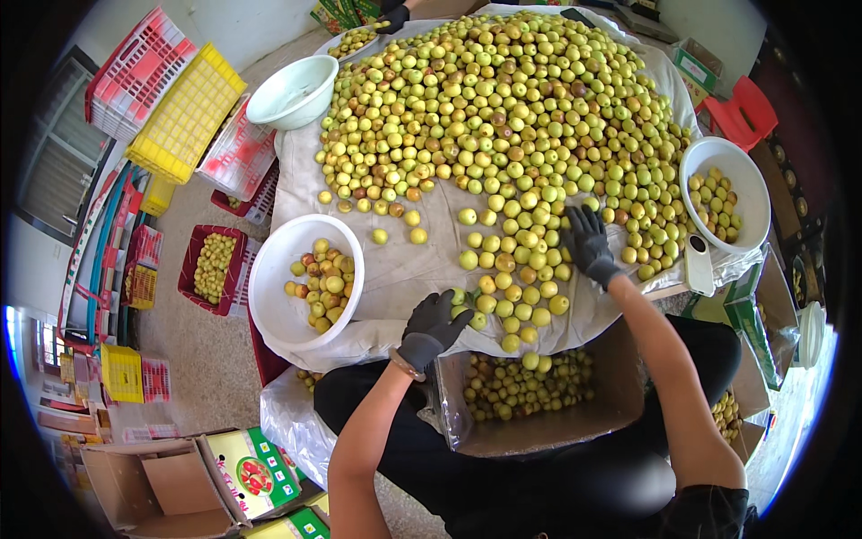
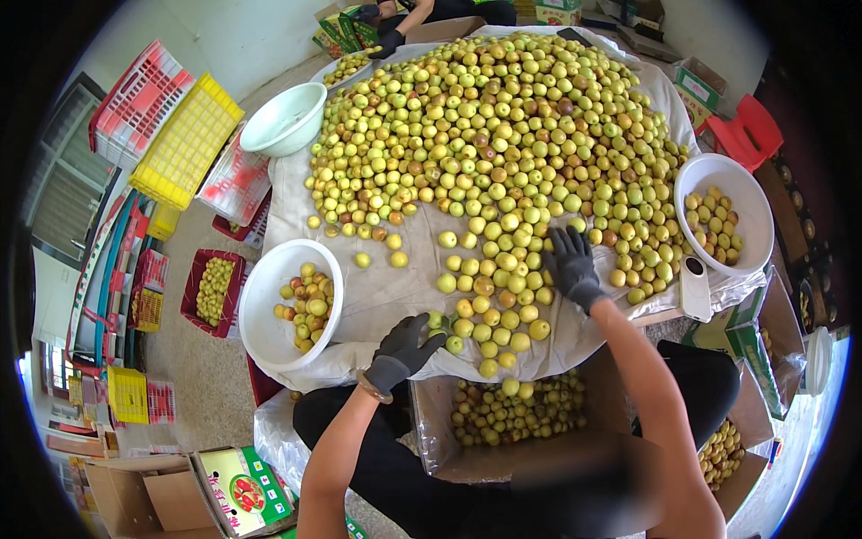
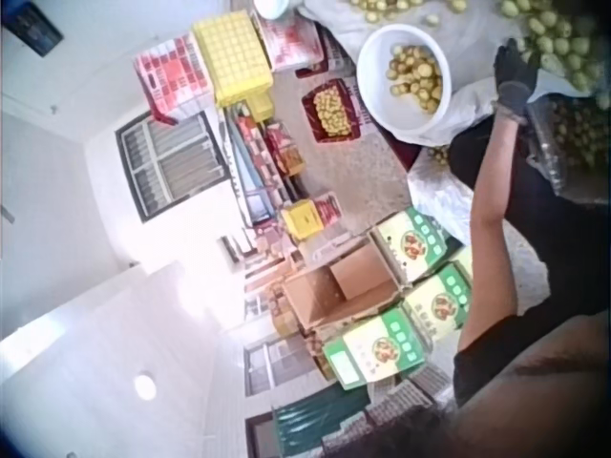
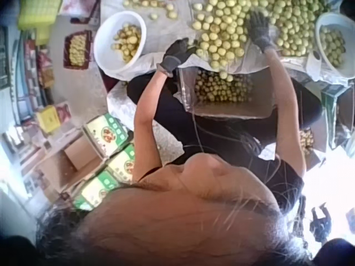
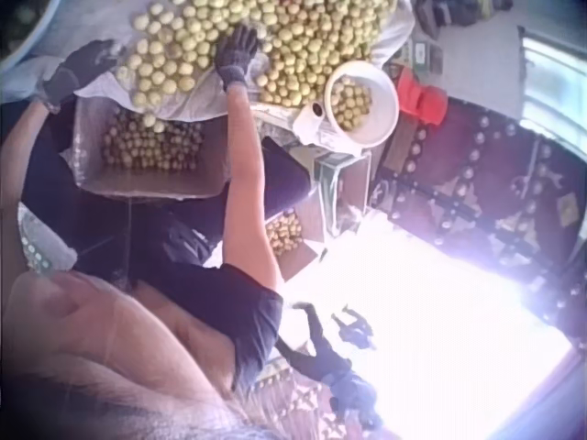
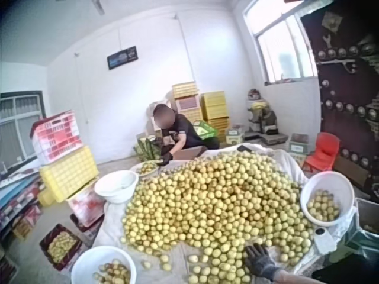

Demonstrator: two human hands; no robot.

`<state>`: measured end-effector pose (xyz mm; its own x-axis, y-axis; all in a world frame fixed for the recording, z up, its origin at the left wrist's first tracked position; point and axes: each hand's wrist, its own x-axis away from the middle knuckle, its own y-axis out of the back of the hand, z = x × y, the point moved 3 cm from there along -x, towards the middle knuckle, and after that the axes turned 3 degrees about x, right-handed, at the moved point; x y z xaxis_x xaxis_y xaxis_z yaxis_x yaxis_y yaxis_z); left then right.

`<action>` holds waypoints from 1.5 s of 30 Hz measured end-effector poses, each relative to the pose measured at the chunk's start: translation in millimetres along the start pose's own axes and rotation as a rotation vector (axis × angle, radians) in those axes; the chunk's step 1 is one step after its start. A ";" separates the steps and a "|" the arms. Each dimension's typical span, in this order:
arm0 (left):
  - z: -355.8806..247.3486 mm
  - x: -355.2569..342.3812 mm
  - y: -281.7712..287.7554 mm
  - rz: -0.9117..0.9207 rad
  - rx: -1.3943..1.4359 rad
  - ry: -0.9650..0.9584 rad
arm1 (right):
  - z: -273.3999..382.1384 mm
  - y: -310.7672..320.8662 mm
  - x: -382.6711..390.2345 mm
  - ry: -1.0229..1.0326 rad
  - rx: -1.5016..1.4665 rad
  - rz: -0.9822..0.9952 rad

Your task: The person sits on the floor and sorts small green-yellow fruits from a large pile on a table into a cardboard box and a white bowl. They handle the fruit by hand, wearing black gloves, and occasionally place items into a separate bowl.

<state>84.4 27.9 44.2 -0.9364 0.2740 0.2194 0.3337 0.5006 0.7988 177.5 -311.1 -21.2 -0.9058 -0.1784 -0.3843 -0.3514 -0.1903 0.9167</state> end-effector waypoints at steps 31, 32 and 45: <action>17.9 -26.6 -29.0 -0.035 1.350 0.426 | 225.1 36.6 -12.3 0.097 -0.221 0.458; 8.7 -25.5 -33.3 0.114 1.816 0.537 | 226.6 57.4 -7.2 0.161 -0.298 0.457; 61.7 -47.7 -17.4 -0.245 1.299 0.155 | 136.6 -16.0 -44.0 0.243 0.058 0.219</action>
<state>130.0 56.8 -14.7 -0.9606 0.0130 0.2777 -0.0639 0.9619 -0.2660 190.6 -168.3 -4.0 -0.8809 -0.4352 -0.1858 -0.1737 -0.0680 0.9825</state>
